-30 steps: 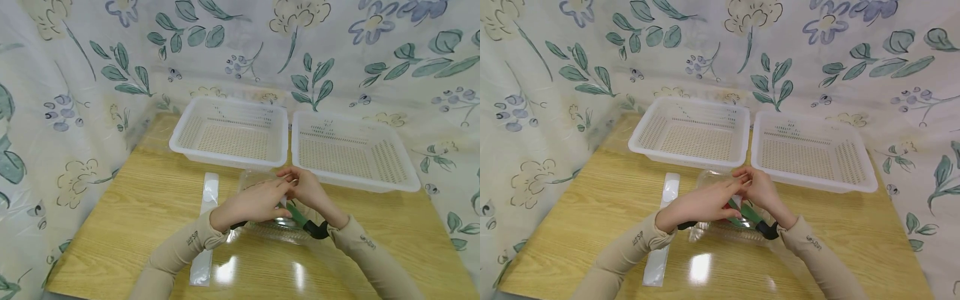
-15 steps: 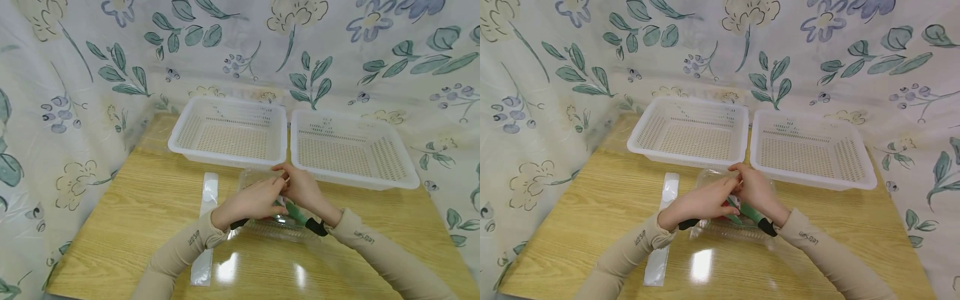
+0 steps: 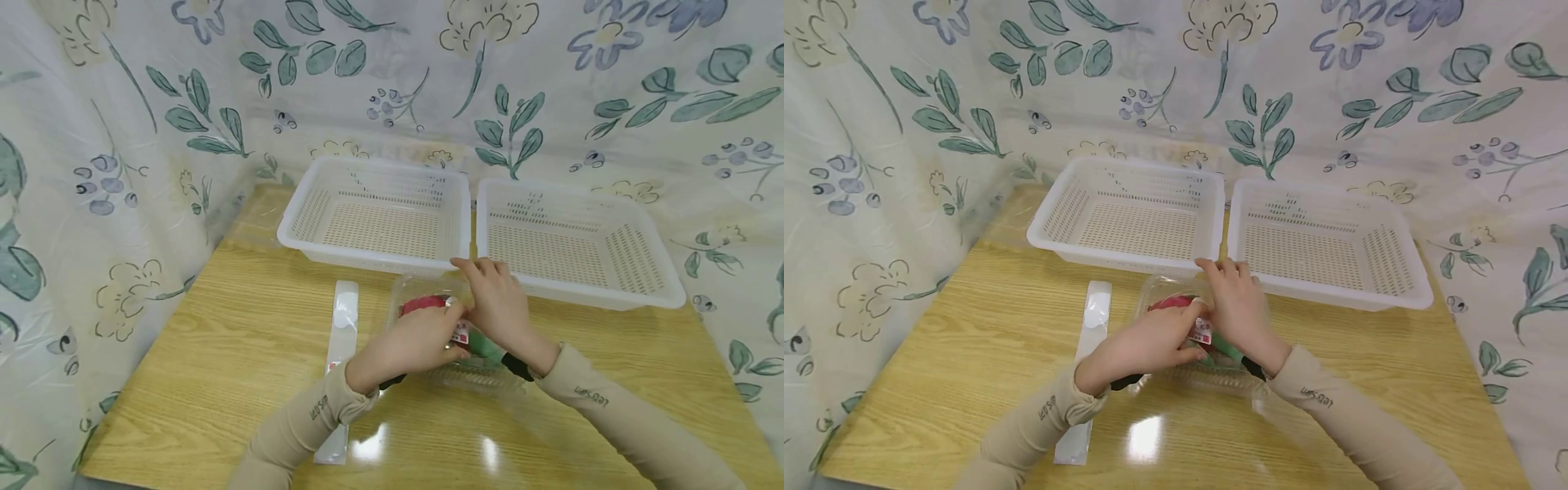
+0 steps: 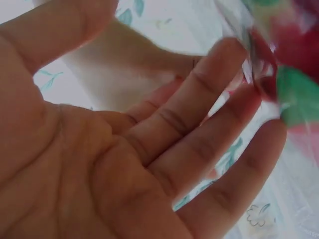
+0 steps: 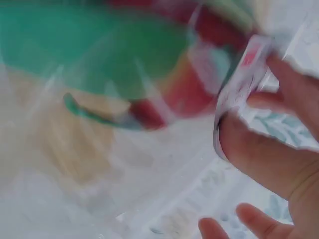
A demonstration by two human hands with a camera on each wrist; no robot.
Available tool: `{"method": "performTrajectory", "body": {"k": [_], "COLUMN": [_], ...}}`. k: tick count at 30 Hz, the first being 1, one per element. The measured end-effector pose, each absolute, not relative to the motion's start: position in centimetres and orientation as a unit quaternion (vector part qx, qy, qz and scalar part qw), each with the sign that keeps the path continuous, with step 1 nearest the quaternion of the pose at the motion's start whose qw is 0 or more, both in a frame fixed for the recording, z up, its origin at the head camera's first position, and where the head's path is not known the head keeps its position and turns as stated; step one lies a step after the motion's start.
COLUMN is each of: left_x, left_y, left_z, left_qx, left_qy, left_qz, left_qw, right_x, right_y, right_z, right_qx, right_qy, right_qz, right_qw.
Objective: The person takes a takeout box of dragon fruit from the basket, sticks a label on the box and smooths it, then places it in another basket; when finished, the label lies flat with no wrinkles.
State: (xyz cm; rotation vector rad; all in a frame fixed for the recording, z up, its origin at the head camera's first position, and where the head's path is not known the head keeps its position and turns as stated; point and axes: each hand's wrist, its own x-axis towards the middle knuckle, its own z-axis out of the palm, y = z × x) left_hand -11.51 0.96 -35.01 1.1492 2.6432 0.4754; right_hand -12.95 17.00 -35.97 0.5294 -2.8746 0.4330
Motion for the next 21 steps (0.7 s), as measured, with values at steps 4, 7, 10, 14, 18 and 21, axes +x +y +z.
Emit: {"method": "performTrajectory", "body": {"k": [4,7,10,14,18,21], "left_x": [-10.9,-10.4,-9.9,-9.0,-8.2,-7.7], "left_y": [1.0,0.9,0.9,1.3,1.6,1.7], "left_z": [-35.2,-35.5,-36.1,-36.9,-37.9,-38.6], "left_qx": [0.382,0.367,0.359,0.367,0.372,0.367], "left_qy": [0.905,0.911,0.918,0.922,0.921,0.921], "left_qz": [0.163,0.168,0.159,0.120,0.072,0.033], "left_qw": [0.093,0.082,0.063,-0.008,-0.086,-0.123], "right_x": [-12.7,-12.4,-11.8,-10.4,-8.3,-6.9], "right_y": [17.0,16.8,16.6,16.7,17.2,17.4], "right_z": [-36.1,-36.4,-36.5,-36.7,-37.2,-37.4], "right_qx": [0.229,0.281,0.294,0.294,0.291,0.264], "right_qy": [-0.958,-0.945,-0.940,-0.939,-0.940,-0.952], "right_qz": [0.146,0.150,0.161,0.145,0.099,0.116], "right_qw": [0.094,0.077,0.067,0.106,0.149,0.104]}}
